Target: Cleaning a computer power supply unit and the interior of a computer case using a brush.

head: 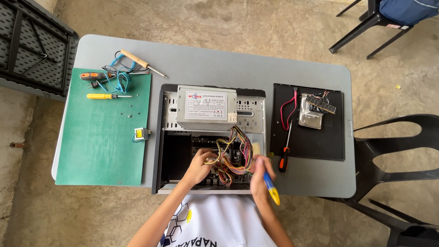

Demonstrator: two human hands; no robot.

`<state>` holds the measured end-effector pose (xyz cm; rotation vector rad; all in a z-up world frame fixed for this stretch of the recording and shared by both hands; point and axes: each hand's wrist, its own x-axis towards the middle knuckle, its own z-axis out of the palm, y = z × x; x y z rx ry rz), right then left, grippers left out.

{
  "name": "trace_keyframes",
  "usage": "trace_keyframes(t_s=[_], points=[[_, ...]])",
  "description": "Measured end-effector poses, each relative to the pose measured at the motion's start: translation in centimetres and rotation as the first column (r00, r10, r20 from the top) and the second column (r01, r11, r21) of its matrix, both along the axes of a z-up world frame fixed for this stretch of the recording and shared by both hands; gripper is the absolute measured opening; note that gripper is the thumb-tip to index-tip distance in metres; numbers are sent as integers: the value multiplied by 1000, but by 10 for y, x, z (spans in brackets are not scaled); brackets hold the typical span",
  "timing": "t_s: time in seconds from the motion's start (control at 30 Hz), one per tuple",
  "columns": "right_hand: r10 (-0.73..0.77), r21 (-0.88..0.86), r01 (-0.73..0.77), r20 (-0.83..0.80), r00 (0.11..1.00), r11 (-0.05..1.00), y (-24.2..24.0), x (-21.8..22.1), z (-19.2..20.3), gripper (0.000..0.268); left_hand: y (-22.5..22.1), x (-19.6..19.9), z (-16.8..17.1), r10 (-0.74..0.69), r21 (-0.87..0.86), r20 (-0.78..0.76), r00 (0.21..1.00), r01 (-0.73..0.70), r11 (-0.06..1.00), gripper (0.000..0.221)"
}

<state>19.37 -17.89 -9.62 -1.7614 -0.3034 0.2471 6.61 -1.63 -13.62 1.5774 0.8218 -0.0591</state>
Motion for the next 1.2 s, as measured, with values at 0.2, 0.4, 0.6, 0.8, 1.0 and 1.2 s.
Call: trace_keyframes(t_s=[0.2, 0.4, 0.6, 0.8, 1.0, 1.2], points=[[-520, 180, 491, 198, 831, 852, -83, 56, -20, 23, -5, 3, 4, -101, 58, -2, 995, 101, 993, 24], [-797, -199, 909, -571, 197, 367, -206, 93, -214, 18, -4, 4, 4, -152, 94, 12, 988, 150, 984, 28], [-430, -369, 450, -902, 39, 813, -223, 61, -357, 20, -7, 4, 2, -163, 91, -6, 987, 163, 982, 25], [-288, -239, 747, -955, -66, 621, -209, 71, -289, 15, 12, -35, 24, -257, 324, 1, 967, 242, 915, 73], [-371, -243, 815, -928, -37, 526, -200, 69, -245, 20, 70, -128, 47, 793, 149, 515, 324, -945, 290, 17], [-327, -186, 834, -945, -6, 520, -171, 56, -202, 28, 74, -193, -103, 970, 152, -120, -213, -969, -195, 76]])
